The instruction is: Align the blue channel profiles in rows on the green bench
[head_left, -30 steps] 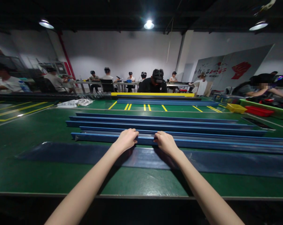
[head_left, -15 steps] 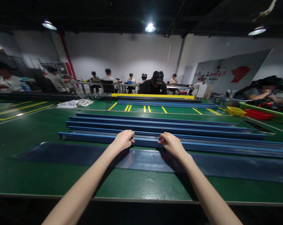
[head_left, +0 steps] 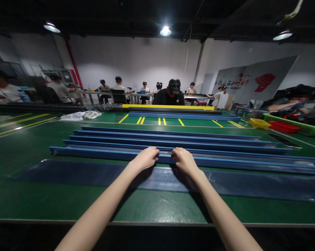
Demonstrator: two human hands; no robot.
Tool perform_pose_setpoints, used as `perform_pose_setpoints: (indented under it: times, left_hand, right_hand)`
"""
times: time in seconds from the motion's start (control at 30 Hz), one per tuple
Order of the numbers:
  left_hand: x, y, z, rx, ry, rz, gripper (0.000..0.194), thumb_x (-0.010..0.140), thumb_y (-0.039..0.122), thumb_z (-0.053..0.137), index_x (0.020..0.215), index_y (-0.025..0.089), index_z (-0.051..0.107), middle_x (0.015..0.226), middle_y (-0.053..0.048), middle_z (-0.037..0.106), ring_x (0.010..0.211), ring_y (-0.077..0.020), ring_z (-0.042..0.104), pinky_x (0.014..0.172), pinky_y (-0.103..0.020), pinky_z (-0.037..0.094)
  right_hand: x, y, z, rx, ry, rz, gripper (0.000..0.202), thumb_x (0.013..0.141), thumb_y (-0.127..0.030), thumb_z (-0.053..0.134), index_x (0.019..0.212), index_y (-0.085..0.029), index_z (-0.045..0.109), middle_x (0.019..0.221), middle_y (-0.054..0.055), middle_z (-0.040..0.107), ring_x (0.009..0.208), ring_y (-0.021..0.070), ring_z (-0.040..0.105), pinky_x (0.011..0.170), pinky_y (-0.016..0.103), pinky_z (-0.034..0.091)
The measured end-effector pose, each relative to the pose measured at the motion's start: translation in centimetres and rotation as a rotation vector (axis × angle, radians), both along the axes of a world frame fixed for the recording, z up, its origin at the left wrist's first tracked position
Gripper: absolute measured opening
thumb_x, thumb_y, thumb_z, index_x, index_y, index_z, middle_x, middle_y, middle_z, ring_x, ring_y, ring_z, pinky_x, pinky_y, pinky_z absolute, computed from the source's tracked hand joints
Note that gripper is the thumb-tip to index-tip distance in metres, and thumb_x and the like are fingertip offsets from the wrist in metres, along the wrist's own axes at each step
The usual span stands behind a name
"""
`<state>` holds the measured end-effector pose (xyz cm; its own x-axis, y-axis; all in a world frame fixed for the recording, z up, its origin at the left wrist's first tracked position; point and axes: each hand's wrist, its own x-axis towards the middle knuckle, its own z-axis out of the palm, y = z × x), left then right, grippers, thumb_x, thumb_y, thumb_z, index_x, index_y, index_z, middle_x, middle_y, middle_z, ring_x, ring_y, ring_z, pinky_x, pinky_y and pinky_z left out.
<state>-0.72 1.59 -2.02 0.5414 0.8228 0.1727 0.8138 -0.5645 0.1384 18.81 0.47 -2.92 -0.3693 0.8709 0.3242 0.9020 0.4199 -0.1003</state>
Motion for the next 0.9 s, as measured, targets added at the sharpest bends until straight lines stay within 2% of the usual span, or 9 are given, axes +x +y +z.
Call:
perform_pose_setpoints:
  times: [0.1,0.2,0.3,0.4,0.5,0.63,0.73,0.9]
  left_hand:
    - [1.3,0.0,-0.4,0.062,0.011,0.055,0.012,0.079,0.019,0.046,0.08,0.017,0.058,0.088,-0.006,0.058,0.084,-0.0182,0.056,0.068,-0.024,0.041]
    - [1.3,-0.1,-0.5,0.1,0.025,0.083,0.01,0.08,0.019,0.046,0.075,0.018,0.055,0.085,-0.005,0.057,0.083,-0.0177,0.055,0.066,-0.024,0.04]
    - [0.7,-0.2,-0.4,0.111,0.038,0.078,0.009,0.08,0.016,0.046,0.074,0.018,0.053,0.085,-0.004,0.056,0.084,-0.017,0.054,0.065,-0.023,0.039]
    - [-0.2,0.1,-0.4,0.118,0.06,0.091,0.01,0.078,0.013,0.045,0.074,0.018,0.052,0.084,-0.004,0.056,0.083,-0.0168,0.054,0.064,-0.023,0.039]
    - [-1.1,0.7,-0.5,0.141,0.076,0.123,0.01,0.078,0.013,0.045,0.074,0.019,0.053,0.084,-0.003,0.056,0.083,-0.0166,0.054,0.062,-0.023,0.038]
    - [-1.9,1.6,-0.6,0.145,0.089,0.161,0.009,0.077,0.014,0.046,0.074,0.019,0.053,0.084,-0.003,0.057,0.083,-0.0171,0.054,0.059,-0.023,0.036]
    - [-2.3,2.3,-0.8,0.15,0.074,0.187,0.01,0.078,0.014,0.045,0.076,0.018,0.055,0.083,-0.003,0.057,0.084,-0.0176,0.054,0.059,-0.023,0.036]
    - [-3.2,2.9,-1.3,0.114,-0.061,0.146,0.012,0.079,0.02,0.046,0.079,0.018,0.058,0.084,-0.003,0.058,0.083,-0.0166,0.054,0.066,-0.023,0.039]
  right_hand:
    - [-0.8,0.2,-0.2,0.001,0.02,0.034,0.014,0.076,-0.012,0.047,0.082,-0.019,0.058,0.084,0.003,0.059,0.084,0.0145,0.051,0.063,0.022,0.03]
    - [-0.1,0.2,-0.3,-0.023,0.069,0.075,0.013,0.078,-0.017,0.048,0.086,-0.02,0.058,0.087,0.002,0.059,0.085,0.0137,0.052,0.065,0.021,0.032]
    - [2.3,0.1,-0.6,-0.016,0.078,0.062,0.014,0.079,-0.019,0.049,0.09,-0.02,0.057,0.091,0.002,0.06,0.086,0.014,0.052,0.067,0.021,0.033]
    - [5.2,0.0,-1.0,-0.012,0.06,-0.019,0.013,0.08,-0.023,0.048,0.088,-0.02,0.058,0.09,0.003,0.06,0.085,0.0151,0.053,0.065,0.022,0.033]
    - [6.5,0.3,-1.6,-0.001,0.053,-0.098,0.016,0.082,-0.027,0.046,0.086,-0.018,0.058,0.088,0.005,0.061,0.082,0.0161,0.053,0.067,0.023,0.034]
    - [4.9,1.0,-2.0,0.064,-0.024,-0.18,0.02,0.083,-0.03,0.046,0.083,-0.017,0.06,0.085,0.007,0.063,0.085,0.0206,0.05,0.071,0.026,0.033]
    - [3.4,1.5,-1.7,0.056,-0.043,-0.212,0.022,0.083,-0.031,0.045,0.083,-0.017,0.062,0.084,0.007,0.064,0.085,0.0205,0.051,0.068,0.026,0.033]
    - [3.5,2.0,-1.1,0.017,-0.075,-0.241,0.025,0.082,-0.035,0.045,0.084,-0.019,0.064,0.083,0.008,0.065,0.084,0.02,0.054,0.065,0.025,0.033]
